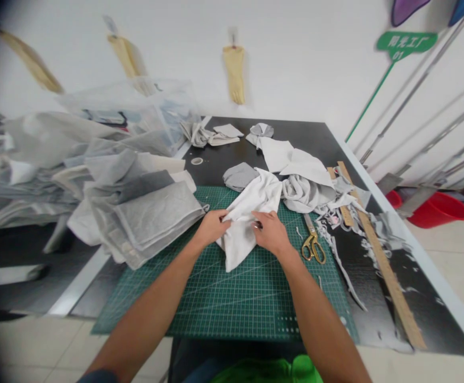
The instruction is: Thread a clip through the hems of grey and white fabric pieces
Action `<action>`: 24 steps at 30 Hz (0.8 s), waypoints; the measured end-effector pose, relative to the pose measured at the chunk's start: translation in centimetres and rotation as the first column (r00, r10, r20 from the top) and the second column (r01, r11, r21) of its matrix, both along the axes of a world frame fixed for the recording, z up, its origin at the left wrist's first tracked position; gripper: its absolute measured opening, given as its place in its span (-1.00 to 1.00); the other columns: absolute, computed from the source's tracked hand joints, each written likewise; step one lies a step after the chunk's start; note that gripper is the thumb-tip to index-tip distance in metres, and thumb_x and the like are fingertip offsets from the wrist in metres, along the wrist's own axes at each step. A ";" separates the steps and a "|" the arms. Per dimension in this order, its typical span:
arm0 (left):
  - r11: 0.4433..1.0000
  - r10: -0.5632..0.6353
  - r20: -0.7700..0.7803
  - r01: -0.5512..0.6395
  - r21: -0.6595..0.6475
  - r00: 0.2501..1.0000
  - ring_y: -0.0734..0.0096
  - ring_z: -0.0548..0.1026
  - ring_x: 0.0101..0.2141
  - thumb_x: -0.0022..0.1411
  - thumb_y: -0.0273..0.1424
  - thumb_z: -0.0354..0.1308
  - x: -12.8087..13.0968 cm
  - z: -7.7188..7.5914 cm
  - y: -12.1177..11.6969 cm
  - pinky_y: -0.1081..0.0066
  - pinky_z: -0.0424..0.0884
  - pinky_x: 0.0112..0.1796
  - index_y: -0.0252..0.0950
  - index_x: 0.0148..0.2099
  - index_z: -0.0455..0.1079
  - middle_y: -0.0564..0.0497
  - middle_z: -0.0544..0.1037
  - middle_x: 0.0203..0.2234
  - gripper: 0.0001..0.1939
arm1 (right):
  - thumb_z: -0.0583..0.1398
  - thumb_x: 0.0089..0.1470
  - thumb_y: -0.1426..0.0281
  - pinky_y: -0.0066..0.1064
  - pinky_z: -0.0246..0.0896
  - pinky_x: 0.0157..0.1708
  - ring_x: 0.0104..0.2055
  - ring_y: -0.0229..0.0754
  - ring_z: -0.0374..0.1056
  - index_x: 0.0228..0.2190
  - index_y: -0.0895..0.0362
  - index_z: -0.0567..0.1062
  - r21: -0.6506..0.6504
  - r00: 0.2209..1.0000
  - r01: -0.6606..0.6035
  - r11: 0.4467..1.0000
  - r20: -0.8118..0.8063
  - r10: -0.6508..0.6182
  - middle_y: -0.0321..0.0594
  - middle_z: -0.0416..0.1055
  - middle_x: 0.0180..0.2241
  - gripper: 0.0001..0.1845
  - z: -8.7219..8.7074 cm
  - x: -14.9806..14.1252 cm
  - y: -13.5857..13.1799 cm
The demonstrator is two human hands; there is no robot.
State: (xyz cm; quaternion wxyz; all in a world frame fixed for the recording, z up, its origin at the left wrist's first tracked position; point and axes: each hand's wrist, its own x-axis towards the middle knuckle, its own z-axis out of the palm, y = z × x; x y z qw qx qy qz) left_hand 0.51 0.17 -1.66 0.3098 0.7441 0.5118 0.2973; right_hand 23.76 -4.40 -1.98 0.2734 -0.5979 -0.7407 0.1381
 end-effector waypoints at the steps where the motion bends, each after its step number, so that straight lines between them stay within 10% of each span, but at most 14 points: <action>1: 0.999 0.026 0.093 -0.024 -0.028 0.995 0.37 0.43 -0.42 0.03 -0.48 0.08 0.0 -0.2 0.1 0.43 0.29 -0.36 -0.28 -0.44 0.40 0.06 0.49 -0.53 -0.92 | 0.20 0.22 0.24 -0.26 0.27 0.03 0.00 0.00 0.41 0.02 0.05 0.61 -0.028 0.999 0.010 1.000 0.036 -0.009 -0.12 0.62 -0.11 -0.62 0.2 -0.1 -0.2; 7: 0.960 0.176 0.448 -0.052 -0.275 0.877 0.37 0.50 -0.41 -0.13 -0.56 -0.08 -0.2 -0.3 0.2 0.41 0.39 -0.36 -0.25 -0.32 0.31 0.00 0.56 -0.43 -0.73 | 0.10 0.30 0.08 -0.38 0.20 -0.25 -0.36 -0.12 0.42 -0.30 0.08 0.67 -0.106 0.989 0.128 0.986 0.091 -0.119 -0.16 0.55 -0.43 -0.55 1.2 0.4 -0.7; 14: 0.951 -0.309 0.110 0.308 0.028 0.945 0.19 0.48 0.04 -0.11 -0.56 0.16 0.4 1.0 -1.4 0.24 0.41 0.09 -0.26 0.14 0.38 -0.12 0.48 0.10 -0.33 | 0.17 -0.04 0.58 -0.25 0.23 0.09 0.03 0.00 0.33 0.09 0.11 0.57 0.020 0.997 -0.037 0.999 0.063 0.036 -0.14 0.57 -0.01 -0.38 0.2 0.1 -0.6; 20: 0.972 -0.235 0.115 0.233 0.031 0.965 0.32 0.48 -0.21 0.24 -0.32 0.18 0.8 0.9 -1.5 0.35 0.39 -0.11 -0.25 -0.14 0.43 0.02 0.54 -0.27 -0.83 | 0.24 0.07 0.46 -0.23 0.34 -0.07 -0.09 0.02 0.32 0.02 0.10 0.60 0.016 0.995 -0.085 0.996 -0.046 0.086 -0.10 0.58 -0.26 -0.55 -0.2 -0.2 -0.7; 24: 0.994 -0.054 0.385 0.086 -0.068 0.921 0.46 0.30 -0.44 0.35 -0.13 0.08 0.8 0.8 -1.0 0.45 0.25 -0.37 -0.27 -0.33 0.35 0.11 0.35 -0.50 -0.68 | 0.28 0.13 0.29 -0.27 0.32 -0.23 -0.27 -0.08 0.36 -0.23 0.08 0.65 0.072 0.958 -0.019 0.997 -0.283 0.039 -0.16 0.51 -0.37 -0.81 0.5 -0.1 -1.0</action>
